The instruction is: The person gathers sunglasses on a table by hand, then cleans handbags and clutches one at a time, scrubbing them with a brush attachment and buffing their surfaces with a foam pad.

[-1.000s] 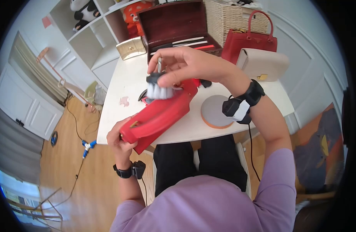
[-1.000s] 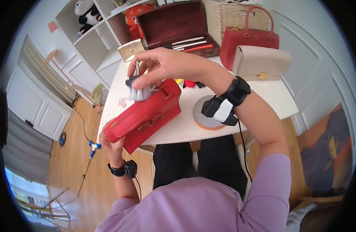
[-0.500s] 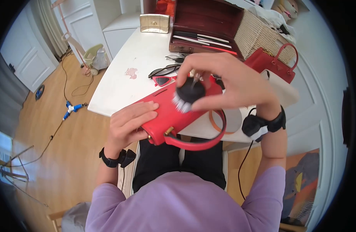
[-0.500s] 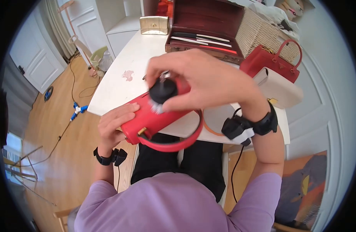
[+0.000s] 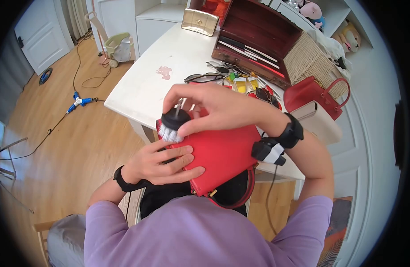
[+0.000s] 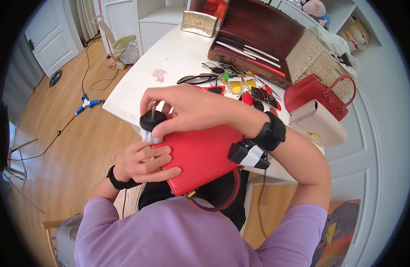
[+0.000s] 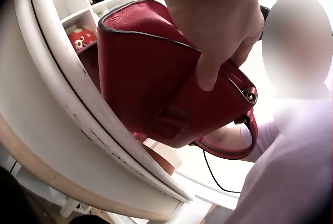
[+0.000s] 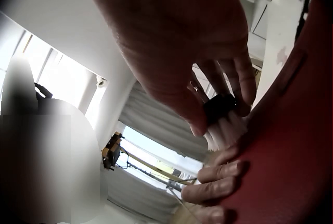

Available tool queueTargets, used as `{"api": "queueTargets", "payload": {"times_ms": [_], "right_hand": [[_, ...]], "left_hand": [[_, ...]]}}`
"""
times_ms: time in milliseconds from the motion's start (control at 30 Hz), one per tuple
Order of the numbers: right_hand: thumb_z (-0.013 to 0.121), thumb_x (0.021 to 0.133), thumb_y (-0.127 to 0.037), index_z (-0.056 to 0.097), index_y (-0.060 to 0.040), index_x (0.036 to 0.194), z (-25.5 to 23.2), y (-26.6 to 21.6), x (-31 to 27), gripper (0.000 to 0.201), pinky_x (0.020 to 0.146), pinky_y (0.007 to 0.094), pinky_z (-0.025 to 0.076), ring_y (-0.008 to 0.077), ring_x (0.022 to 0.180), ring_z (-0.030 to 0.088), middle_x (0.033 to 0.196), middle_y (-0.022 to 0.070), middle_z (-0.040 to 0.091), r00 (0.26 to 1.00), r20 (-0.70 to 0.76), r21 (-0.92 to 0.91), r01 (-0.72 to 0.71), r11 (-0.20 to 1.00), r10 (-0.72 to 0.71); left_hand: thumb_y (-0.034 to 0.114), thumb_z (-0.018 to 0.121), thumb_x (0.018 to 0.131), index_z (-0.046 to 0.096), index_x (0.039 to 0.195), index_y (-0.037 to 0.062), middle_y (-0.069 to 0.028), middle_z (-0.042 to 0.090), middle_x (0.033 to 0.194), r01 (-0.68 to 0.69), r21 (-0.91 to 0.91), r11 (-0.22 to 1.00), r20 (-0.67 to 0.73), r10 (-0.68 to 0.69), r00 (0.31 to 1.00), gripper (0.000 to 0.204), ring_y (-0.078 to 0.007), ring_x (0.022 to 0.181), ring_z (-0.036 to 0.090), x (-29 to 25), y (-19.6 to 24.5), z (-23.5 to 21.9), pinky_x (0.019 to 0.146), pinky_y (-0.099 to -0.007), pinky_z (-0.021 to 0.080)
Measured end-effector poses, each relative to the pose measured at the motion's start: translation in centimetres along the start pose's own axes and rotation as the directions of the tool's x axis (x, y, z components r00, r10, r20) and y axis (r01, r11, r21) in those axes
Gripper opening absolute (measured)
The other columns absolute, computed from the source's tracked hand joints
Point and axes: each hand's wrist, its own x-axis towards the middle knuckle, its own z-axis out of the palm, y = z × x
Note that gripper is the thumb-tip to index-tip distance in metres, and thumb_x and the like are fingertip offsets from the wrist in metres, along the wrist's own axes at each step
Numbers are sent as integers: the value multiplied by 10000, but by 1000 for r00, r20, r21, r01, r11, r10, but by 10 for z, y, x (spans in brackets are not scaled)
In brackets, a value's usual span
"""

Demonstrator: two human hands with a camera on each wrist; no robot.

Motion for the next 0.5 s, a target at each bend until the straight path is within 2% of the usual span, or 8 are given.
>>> {"api": "queueTargets", "payload": {"times_ms": [33, 133, 167, 233, 300, 367, 433, 500], "right_hand": [[773, 789, -248, 579, -59, 1110, -2, 2, 2, 420, 709, 301, 516, 170, 803, 644, 996, 76, 670, 1000, 3, 1, 2, 1000, -2], [740, 802, -227, 574, -46, 1094, -31, 29, 5, 382, 676, 319, 510, 185, 786, 650, 972, 100, 681, 985, 19, -293, -157, 943, 170], [742, 795, -229, 578, -52, 1080, -45, 28, 5, 374, 654, 300, 500, 166, 748, 651, 958, 119, 684, 959, 4, -444, -254, 859, 285], [732, 830, -237, 575, -57, 1085, -51, 25, 12, 349, 643, 273, 485, 133, 720, 643, 938, 127, 683, 914, -73, -426, -390, 816, 399], [715, 873, -242, 569, -61, 1119, -36, 31, 24, 339, 652, 253, 479, 111, 743, 643, 976, 114, 672, 965, -10, 36, -261, 965, 261], [697, 898, -253, 563, -60, 1167, -22, 37, 36, 357, 704, 261, 483, 119, 800, 635, 1066, 86, 634, 968, 191, 172, -195, 966, 162], [711, 882, -249, 574, -61, 1146, -21, 46, 34, 351, 716, 269, 484, 125, 806, 633, 1039, 84, 636, 950, 182, -25, -255, 967, 255], [721, 864, -255, 582, -58, 1131, -40, 58, 17, 360, 700, 269, 486, 138, 805, 634, 1023, 90, 636, 922, 169, -72, -342, 937, 349]], "left_hand": [[153, 672, 843, 705, 1120, 260, 12, 565, 1006, -35, 19, 999, 3, 35, 999, 299, -164, 1015, 610, -2, 1, 0, 963, -367, 540], [173, 653, 852, 663, 1134, 281, 5, 620, 1125, -3, 10, 1000, 50, 2, 999, 302, -190, 1086, 617, -6, 2, -2, 962, -351, 525], [179, 651, 852, 647, 1138, 290, -2, 629, 1183, 26, -6, 1000, 82, -25, 996, 306, -202, 1117, 616, -6, 2, -2, 961, -347, 521], [193, 639, 861, 633, 1135, 301, -8, 624, 1230, 15, -12, 1000, 99, -13, 995, 295, -214, 1141, 612, -7, 2, -1, 971, -346, 510], [207, 627, 869, 619, 1132, 313, -13, 620, 1276, -10, -22, 1000, 116, 13, 993, 284, -226, 1166, 607, -6, 2, 0, 980, -344, 499], [236, 589, 891, 620, 1114, 327, -4, 625, 1266, -60, 7, 998, 148, 59, 987, 242, -235, 1160, 609, -6, 6, 1, 998, -345, 476], [263, 570, 907, 623, 1124, 339, 16, 633, 1257, -112, 29, 993, 153, 106, 982, 236, -226, 1155, 614, -8, 6, 2, 1021, -352, 453], [282, 565, 916, 633, 1139, 347, 35, 638, 1247, -46, 35, 998, 171, 39, 984, 241, -214, 1148, 620, -12, 7, 0, 1028, -359, 449]]}}
